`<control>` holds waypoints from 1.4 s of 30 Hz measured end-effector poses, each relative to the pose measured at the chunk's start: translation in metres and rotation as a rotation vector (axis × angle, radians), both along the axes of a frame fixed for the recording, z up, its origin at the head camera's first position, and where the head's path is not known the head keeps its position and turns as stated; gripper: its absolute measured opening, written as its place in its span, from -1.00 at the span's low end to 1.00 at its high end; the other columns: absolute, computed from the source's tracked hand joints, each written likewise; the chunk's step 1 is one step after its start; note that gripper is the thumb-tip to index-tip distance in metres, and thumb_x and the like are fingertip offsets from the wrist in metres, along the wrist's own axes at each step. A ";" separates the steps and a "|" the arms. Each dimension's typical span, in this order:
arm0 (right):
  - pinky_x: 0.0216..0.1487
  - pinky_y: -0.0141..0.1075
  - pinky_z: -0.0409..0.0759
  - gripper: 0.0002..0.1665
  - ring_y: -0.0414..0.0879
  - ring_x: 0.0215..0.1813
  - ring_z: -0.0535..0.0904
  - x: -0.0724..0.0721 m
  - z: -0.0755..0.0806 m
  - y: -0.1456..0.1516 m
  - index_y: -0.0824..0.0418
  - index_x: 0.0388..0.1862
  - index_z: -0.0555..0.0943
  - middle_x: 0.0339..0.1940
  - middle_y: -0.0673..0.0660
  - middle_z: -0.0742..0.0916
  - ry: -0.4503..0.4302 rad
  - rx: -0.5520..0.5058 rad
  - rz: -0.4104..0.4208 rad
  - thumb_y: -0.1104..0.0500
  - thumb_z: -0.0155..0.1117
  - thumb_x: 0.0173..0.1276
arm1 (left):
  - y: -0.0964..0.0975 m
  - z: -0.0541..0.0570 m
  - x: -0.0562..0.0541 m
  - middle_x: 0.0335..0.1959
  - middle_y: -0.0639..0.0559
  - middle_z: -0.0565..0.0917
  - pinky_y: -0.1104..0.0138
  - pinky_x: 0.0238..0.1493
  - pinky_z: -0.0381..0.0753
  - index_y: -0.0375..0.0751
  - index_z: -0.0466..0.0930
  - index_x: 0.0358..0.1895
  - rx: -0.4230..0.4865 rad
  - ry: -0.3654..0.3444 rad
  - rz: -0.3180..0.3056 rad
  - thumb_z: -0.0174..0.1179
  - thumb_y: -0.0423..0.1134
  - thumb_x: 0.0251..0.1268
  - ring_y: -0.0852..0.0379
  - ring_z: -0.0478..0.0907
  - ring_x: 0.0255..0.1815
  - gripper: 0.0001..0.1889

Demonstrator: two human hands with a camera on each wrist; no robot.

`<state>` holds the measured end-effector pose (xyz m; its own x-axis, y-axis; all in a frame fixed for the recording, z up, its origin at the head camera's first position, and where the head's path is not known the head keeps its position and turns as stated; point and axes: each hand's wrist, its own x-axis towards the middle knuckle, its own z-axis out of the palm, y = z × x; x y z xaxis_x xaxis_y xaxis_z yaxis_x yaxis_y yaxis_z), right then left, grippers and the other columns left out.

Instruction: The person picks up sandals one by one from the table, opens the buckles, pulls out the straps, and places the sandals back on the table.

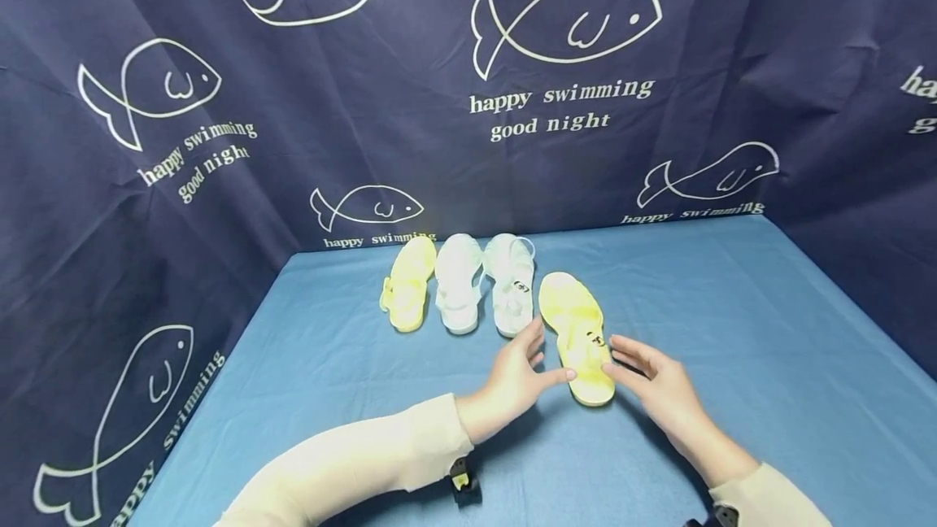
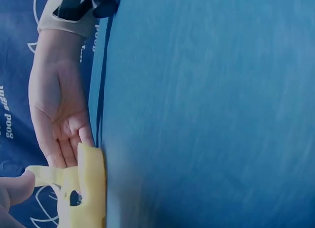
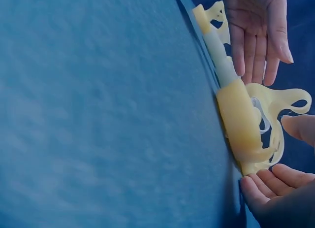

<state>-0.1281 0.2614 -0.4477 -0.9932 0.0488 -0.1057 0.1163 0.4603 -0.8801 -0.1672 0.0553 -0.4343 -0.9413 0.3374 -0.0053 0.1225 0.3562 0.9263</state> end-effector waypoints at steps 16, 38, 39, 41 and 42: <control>-0.07 -0.61 0.49 -0.17 -0.73 -0.04 0.35 0.005 -0.004 -0.005 0.31 0.45 0.27 0.29 0.33 0.56 -0.002 -0.023 0.058 -0.07 0.28 0.35 | 0.003 -0.009 0.007 0.27 -0.21 0.52 0.30 0.06 0.65 -0.36 0.35 0.35 0.202 -0.189 0.062 0.39 -0.46 0.07 -0.07 0.56 0.20 -0.29; -0.10 -0.61 0.52 -0.20 -0.69 -0.08 0.41 0.003 0.001 -0.013 0.36 0.39 0.35 0.21 0.32 0.62 -0.006 -0.043 0.011 -0.02 0.34 0.31 | 0.015 -0.015 0.000 0.06 -0.18 0.67 0.36 0.00 0.66 -0.43 0.52 0.18 0.301 -0.228 0.091 0.30 -0.52 0.14 0.08 0.65 0.03 -0.53; -0.10 -0.61 0.52 -0.21 -0.69 -0.08 0.41 0.002 0.001 -0.013 0.37 0.39 0.35 0.21 0.33 0.62 -0.004 -0.048 0.009 -0.01 0.34 0.31 | 0.016 -0.015 -0.002 0.07 -0.18 0.67 0.36 0.00 0.66 -0.43 0.52 0.18 0.301 -0.226 0.092 0.30 -0.52 0.14 0.08 0.65 0.03 -0.53; -0.10 -0.60 0.53 -0.21 -0.69 -0.09 0.41 -0.001 0.002 -0.013 0.37 0.39 0.34 0.21 0.34 0.61 -0.007 -0.055 0.005 -0.01 0.33 0.32 | 0.018 -0.016 -0.005 0.07 -0.17 0.67 0.37 0.00 0.66 -0.42 0.52 0.18 0.298 -0.222 0.094 0.29 -0.51 0.15 0.08 0.65 0.03 -0.53; -0.09 -0.59 0.54 -0.21 -0.69 -0.10 0.42 -0.002 0.002 -0.013 0.38 0.40 0.33 0.22 0.34 0.60 -0.009 -0.060 0.004 -0.01 0.32 0.33 | 0.019 -0.016 -0.006 0.07 -0.17 0.66 0.37 0.00 0.66 -0.42 0.52 0.18 0.300 -0.221 0.094 0.29 -0.51 0.16 0.08 0.65 0.03 -0.53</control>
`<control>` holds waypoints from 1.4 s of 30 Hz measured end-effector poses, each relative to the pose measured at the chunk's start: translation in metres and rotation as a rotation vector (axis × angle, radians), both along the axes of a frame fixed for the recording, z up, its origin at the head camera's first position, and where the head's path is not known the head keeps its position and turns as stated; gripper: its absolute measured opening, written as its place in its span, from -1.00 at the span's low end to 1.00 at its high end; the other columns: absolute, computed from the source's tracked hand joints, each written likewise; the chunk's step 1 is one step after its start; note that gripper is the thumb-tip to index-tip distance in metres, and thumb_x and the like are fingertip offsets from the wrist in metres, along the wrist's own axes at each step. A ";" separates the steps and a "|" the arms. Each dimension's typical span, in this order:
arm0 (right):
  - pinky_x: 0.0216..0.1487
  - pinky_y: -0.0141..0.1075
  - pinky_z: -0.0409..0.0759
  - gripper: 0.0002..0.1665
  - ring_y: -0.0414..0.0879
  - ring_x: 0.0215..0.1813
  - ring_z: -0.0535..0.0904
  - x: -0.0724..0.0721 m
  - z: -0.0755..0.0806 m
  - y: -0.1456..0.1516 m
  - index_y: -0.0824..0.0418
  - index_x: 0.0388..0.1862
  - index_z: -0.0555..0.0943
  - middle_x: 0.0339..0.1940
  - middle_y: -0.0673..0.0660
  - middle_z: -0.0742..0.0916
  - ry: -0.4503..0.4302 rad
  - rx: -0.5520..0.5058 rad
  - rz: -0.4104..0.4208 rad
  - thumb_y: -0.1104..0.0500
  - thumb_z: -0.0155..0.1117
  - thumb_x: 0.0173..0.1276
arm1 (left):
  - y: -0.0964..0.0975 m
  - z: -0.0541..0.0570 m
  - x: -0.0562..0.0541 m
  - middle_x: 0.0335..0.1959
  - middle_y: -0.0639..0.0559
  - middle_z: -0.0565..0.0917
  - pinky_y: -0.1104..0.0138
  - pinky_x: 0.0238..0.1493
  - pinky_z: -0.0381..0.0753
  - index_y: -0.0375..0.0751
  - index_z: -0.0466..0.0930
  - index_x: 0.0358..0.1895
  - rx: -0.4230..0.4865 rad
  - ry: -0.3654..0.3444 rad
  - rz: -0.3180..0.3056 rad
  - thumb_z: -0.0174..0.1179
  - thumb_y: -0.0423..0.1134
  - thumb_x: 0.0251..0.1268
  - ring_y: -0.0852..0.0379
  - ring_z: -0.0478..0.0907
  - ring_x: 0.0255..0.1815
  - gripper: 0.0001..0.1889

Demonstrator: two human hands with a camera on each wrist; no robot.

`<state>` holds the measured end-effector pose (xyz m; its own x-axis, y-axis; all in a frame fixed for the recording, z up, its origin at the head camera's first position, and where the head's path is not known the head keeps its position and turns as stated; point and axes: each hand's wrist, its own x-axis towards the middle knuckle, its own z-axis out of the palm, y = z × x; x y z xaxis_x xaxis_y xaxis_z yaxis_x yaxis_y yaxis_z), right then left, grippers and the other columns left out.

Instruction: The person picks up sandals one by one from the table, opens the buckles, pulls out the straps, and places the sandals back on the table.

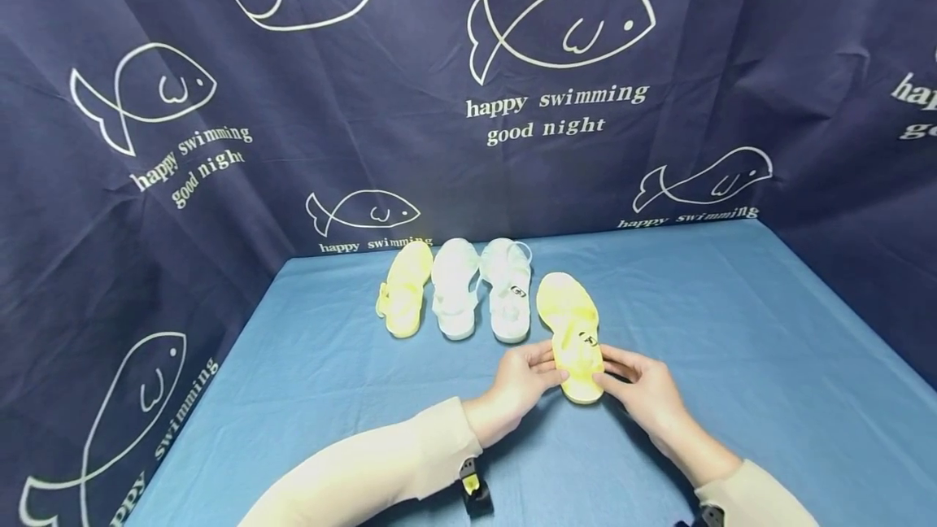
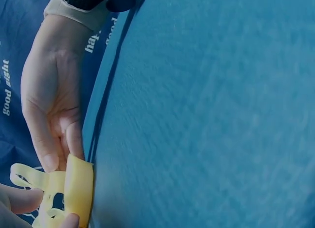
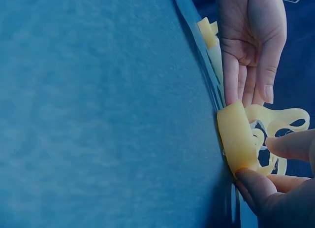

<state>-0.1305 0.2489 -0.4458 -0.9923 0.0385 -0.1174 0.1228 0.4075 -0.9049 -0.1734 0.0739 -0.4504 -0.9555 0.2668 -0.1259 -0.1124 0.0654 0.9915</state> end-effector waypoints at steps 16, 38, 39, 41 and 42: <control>0.02 -0.46 0.62 -0.28 -0.57 -0.12 0.54 -0.038 0.004 0.000 0.46 0.40 0.28 0.34 0.45 0.44 0.018 -0.157 -0.042 0.09 0.22 0.42 | 0.017 0.005 -0.024 0.20 -0.20 0.58 0.26 0.18 0.58 -0.43 0.39 0.29 0.062 -0.004 0.072 0.27 -0.50 0.19 -0.01 0.55 0.22 -0.45; 0.05 -0.39 0.63 -0.32 -0.56 -0.20 0.53 -0.083 0.010 0.007 0.41 0.40 0.31 0.36 0.41 0.43 -0.040 -0.166 -0.129 0.16 0.23 0.40 | 0.046 0.009 -0.058 0.20 -0.17 0.58 0.26 0.20 0.57 -0.36 0.42 0.28 0.026 -0.008 0.193 0.30 -0.53 0.13 0.02 0.53 0.23 -0.42; 0.05 -0.38 0.63 -0.32 -0.55 -0.19 0.53 -0.083 0.010 0.007 0.42 0.40 0.30 0.37 0.41 0.43 -0.043 -0.161 -0.131 0.16 0.23 0.40 | 0.047 0.009 -0.058 0.19 -0.17 0.59 0.26 0.19 0.57 -0.36 0.42 0.28 0.023 -0.005 0.194 0.30 -0.54 0.12 0.02 0.53 0.23 -0.42; 0.06 -0.38 0.63 -0.33 -0.53 -0.18 0.53 -0.085 0.010 0.008 0.42 0.40 0.30 0.37 0.42 0.42 -0.046 -0.156 -0.136 0.17 0.22 0.41 | 0.049 0.008 -0.059 0.20 -0.17 0.59 0.26 0.18 0.58 -0.35 0.42 0.29 0.010 0.008 0.189 0.30 -0.54 0.12 0.02 0.53 0.23 -0.41; 0.07 -0.37 0.63 -0.34 -0.53 -0.17 0.52 -0.086 0.010 0.008 0.42 0.40 0.30 0.38 0.42 0.42 -0.046 -0.155 -0.137 0.18 0.21 0.41 | 0.049 0.008 -0.060 0.20 -0.16 0.59 0.26 0.18 0.58 -0.33 0.42 0.29 0.000 0.014 0.184 0.30 -0.53 0.12 0.03 0.52 0.24 -0.41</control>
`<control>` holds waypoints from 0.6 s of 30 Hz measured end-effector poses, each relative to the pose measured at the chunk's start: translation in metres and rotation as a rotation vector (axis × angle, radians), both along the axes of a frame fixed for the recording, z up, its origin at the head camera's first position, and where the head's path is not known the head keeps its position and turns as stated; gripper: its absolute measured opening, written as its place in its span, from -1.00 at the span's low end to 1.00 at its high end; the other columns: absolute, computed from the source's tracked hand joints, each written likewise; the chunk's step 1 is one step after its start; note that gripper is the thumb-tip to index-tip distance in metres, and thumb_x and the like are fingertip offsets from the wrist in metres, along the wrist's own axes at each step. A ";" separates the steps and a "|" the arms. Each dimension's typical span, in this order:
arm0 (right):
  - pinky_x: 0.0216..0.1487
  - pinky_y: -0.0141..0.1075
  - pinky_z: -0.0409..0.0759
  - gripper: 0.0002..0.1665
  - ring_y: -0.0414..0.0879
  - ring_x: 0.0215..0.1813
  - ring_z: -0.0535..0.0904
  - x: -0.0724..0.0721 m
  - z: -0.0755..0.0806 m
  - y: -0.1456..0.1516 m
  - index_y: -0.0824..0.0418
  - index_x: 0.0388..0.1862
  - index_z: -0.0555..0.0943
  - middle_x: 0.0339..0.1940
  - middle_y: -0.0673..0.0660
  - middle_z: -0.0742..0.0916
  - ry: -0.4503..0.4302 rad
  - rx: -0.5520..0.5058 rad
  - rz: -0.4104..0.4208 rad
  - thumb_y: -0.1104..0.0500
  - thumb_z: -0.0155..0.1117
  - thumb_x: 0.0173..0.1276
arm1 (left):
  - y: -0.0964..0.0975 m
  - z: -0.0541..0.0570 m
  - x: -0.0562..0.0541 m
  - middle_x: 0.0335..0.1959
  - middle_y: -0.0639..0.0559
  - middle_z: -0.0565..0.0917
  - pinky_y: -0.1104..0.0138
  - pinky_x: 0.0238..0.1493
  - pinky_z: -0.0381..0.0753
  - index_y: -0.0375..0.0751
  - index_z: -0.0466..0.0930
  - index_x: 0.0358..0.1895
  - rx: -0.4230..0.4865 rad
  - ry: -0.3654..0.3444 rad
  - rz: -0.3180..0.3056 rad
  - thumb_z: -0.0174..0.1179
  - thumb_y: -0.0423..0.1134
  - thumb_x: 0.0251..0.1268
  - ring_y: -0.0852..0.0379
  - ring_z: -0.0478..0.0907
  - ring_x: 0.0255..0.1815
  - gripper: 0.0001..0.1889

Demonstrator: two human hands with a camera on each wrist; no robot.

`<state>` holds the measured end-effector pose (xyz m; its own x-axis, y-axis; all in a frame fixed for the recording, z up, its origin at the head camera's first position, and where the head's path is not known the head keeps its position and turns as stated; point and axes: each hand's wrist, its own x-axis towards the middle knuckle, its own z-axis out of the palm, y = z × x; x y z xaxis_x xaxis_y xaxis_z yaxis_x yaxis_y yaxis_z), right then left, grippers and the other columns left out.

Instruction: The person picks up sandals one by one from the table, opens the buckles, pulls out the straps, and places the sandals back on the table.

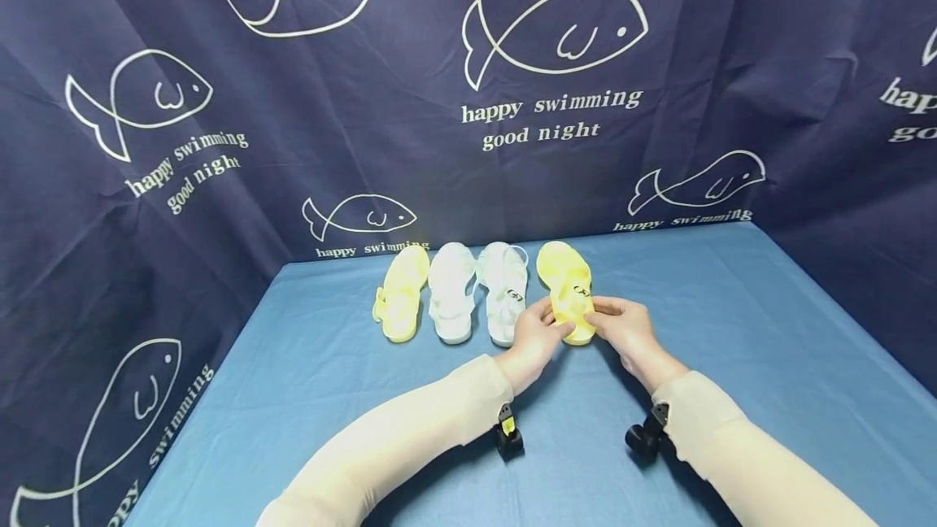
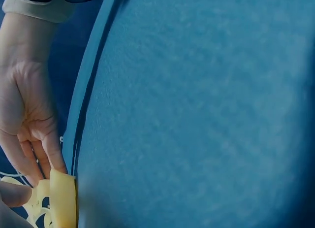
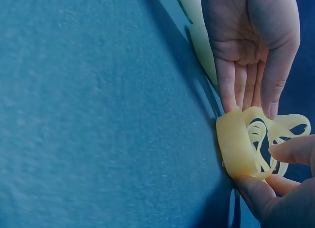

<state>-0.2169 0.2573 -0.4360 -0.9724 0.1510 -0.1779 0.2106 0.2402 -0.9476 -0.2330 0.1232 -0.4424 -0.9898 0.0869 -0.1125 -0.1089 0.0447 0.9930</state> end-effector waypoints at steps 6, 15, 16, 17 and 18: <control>0.09 -0.36 0.61 -0.34 -0.50 -0.15 0.53 -0.005 0.003 0.000 0.41 0.40 0.30 0.39 0.41 0.41 -0.018 0.003 -0.003 0.18 0.20 0.42 | 0.003 0.001 -0.004 0.15 -0.11 0.63 0.31 0.14 0.60 -0.28 0.47 0.26 -0.067 0.052 -0.006 0.32 -0.51 0.11 0.08 0.55 0.19 -0.43; 0.18 -0.30 0.55 -0.36 0.01 0.31 0.46 -0.006 0.004 0.000 0.37 0.45 0.23 0.44 0.38 0.35 -0.052 -0.025 0.008 0.23 0.12 0.45 | -0.002 0.000 -0.005 0.21 -0.07 0.59 0.32 0.18 0.57 -0.23 0.43 0.30 -0.107 0.056 -0.055 0.32 -0.49 0.12 0.10 0.53 0.22 -0.39; 0.19 -0.29 0.55 -0.35 0.07 0.36 0.40 -0.005 0.003 -0.001 0.37 0.46 0.22 0.45 0.38 0.33 -0.055 -0.030 0.009 0.24 0.11 0.46 | -0.002 0.000 -0.004 0.22 -0.07 0.58 0.31 0.18 0.57 -0.22 0.42 0.31 -0.098 0.048 -0.060 0.32 -0.49 0.12 0.10 0.52 0.23 -0.39; 0.21 -0.28 0.53 -0.36 0.11 0.40 0.34 -0.005 0.003 -0.001 0.37 0.46 0.21 0.46 0.38 0.32 -0.061 -0.036 0.009 0.26 0.09 0.46 | -0.002 -0.001 -0.004 0.23 -0.06 0.57 0.31 0.18 0.57 -0.21 0.42 0.31 -0.090 0.037 -0.061 0.31 -0.50 0.12 0.10 0.51 0.24 -0.38; 0.22 -0.27 0.52 -0.35 0.14 0.42 0.31 -0.004 0.002 -0.001 0.36 0.47 0.19 0.46 0.38 0.31 -0.066 -0.040 0.010 0.26 0.08 0.47 | -0.002 -0.001 -0.003 0.23 -0.05 0.57 0.31 0.18 0.57 -0.20 0.42 0.31 -0.088 0.029 -0.060 0.31 -0.50 0.13 0.10 0.51 0.24 -0.38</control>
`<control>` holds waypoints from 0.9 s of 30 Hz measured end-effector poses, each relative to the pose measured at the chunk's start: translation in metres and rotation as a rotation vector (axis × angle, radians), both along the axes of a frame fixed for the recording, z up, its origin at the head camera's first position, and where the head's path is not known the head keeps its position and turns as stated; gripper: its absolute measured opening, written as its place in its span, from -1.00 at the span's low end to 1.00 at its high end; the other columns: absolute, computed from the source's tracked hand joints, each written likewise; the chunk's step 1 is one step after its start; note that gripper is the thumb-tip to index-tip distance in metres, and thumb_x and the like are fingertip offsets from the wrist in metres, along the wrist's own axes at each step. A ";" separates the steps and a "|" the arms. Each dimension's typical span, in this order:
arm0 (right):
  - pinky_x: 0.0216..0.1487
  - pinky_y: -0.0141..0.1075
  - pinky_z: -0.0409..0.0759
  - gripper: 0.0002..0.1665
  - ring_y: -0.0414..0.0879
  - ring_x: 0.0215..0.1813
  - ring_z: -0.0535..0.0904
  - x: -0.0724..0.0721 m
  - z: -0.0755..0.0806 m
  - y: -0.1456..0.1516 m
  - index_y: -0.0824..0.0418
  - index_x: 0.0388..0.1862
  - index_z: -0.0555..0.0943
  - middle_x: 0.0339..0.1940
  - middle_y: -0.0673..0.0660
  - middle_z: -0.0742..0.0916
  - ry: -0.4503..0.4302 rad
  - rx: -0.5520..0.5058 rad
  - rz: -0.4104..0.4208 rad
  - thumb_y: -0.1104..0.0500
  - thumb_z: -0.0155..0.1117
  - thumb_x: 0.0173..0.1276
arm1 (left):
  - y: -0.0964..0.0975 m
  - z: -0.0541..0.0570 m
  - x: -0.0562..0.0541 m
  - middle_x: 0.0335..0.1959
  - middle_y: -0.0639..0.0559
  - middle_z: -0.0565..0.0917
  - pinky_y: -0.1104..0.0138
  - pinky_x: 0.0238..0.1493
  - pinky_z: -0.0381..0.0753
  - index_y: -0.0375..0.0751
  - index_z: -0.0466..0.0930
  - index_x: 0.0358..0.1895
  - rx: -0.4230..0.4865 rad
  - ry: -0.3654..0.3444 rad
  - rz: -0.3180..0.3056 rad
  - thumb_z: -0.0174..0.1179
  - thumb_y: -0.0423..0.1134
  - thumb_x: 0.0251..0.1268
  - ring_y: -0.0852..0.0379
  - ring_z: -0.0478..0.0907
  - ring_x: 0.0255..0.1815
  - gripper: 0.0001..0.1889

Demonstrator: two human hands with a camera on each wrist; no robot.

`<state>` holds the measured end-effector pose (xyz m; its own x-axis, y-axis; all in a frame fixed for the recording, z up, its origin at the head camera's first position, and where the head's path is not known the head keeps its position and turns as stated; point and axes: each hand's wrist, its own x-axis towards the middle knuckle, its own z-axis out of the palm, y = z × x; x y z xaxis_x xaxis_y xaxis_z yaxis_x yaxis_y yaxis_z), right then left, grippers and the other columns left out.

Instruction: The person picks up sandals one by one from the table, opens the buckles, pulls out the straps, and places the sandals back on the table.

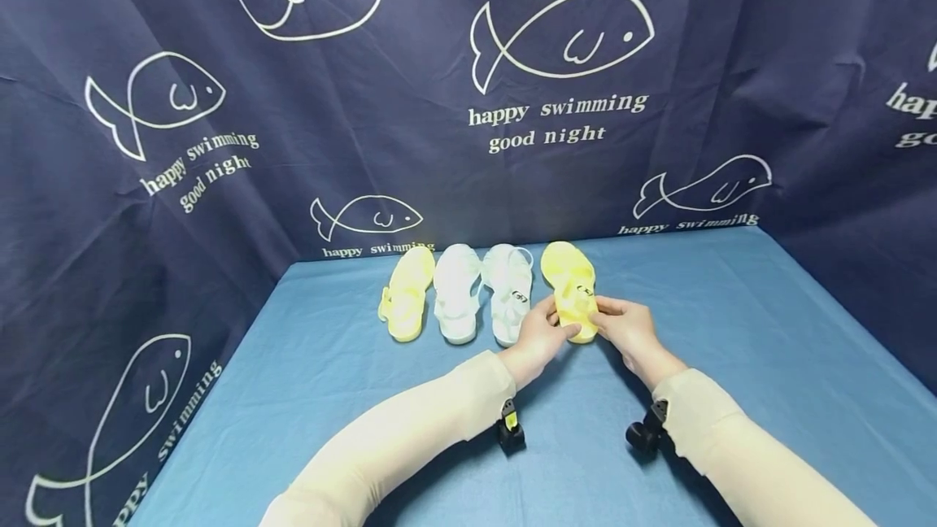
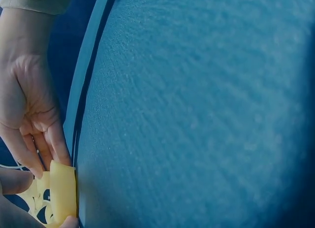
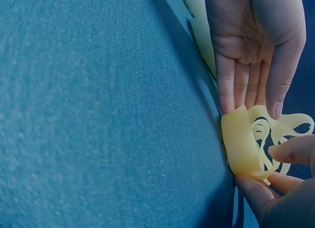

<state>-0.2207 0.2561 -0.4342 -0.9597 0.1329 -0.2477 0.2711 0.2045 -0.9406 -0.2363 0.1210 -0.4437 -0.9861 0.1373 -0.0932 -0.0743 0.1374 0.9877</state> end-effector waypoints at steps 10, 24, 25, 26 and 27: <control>0.20 -0.32 0.55 -0.35 0.08 0.42 0.32 -0.002 -0.009 0.003 0.31 0.48 0.19 0.47 0.35 0.31 0.005 0.005 -0.006 0.23 0.07 0.47 | 0.001 -0.001 0.002 0.27 -0.04 0.54 0.25 0.25 0.52 -0.20 0.37 0.35 -0.004 -0.045 0.010 0.32 -0.50 0.12 0.04 0.48 0.29 -0.34; 0.19 -0.32 0.57 -0.40 0.07 0.39 0.38 -0.007 -0.001 0.003 0.35 0.45 0.24 0.46 0.36 0.34 0.003 0.066 -0.085 0.18 -0.03 0.50 | -0.011 0.007 0.005 0.35 0.07 0.46 0.32 0.29 0.47 -0.08 0.35 0.39 -0.198 0.032 -0.070 0.34 -0.28 0.20 0.09 0.43 0.34 -0.34; 0.17 -0.33 0.58 -0.40 0.11 0.40 0.36 -0.007 0.001 0.002 0.36 0.45 0.24 0.45 0.37 0.34 0.007 0.084 -0.093 0.16 -0.05 0.50 | -0.012 0.010 0.004 0.35 0.06 0.47 0.33 0.28 0.48 -0.07 0.35 0.39 -0.220 0.036 -0.079 0.34 -0.25 0.21 0.10 0.45 0.33 -0.35; 0.15 -0.34 0.59 -0.40 0.13 0.41 0.35 -0.007 0.003 0.001 0.36 0.45 0.25 0.45 0.37 0.35 0.013 0.106 -0.098 0.15 -0.06 0.50 | -0.014 0.013 0.004 0.35 0.06 0.47 0.34 0.26 0.49 -0.05 0.36 0.39 -0.242 0.042 -0.090 0.33 -0.22 0.22 0.10 0.46 0.32 -0.36; 0.13 -0.35 0.59 -0.40 0.13 0.40 0.35 -0.007 0.004 0.000 0.35 0.45 0.26 0.44 0.37 0.36 0.024 0.135 -0.099 0.14 -0.08 0.50 | -0.017 0.016 0.003 0.34 0.05 0.48 0.35 0.25 0.51 -0.05 0.37 0.38 -0.253 0.052 -0.102 0.33 -0.21 0.23 0.09 0.47 0.30 -0.37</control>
<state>-0.2281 0.2558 -0.4297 -0.9457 0.2573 -0.1988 0.2743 0.3030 -0.9127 -0.2333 0.1045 -0.4275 -0.9729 0.2145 -0.0866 0.0026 0.3844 0.9232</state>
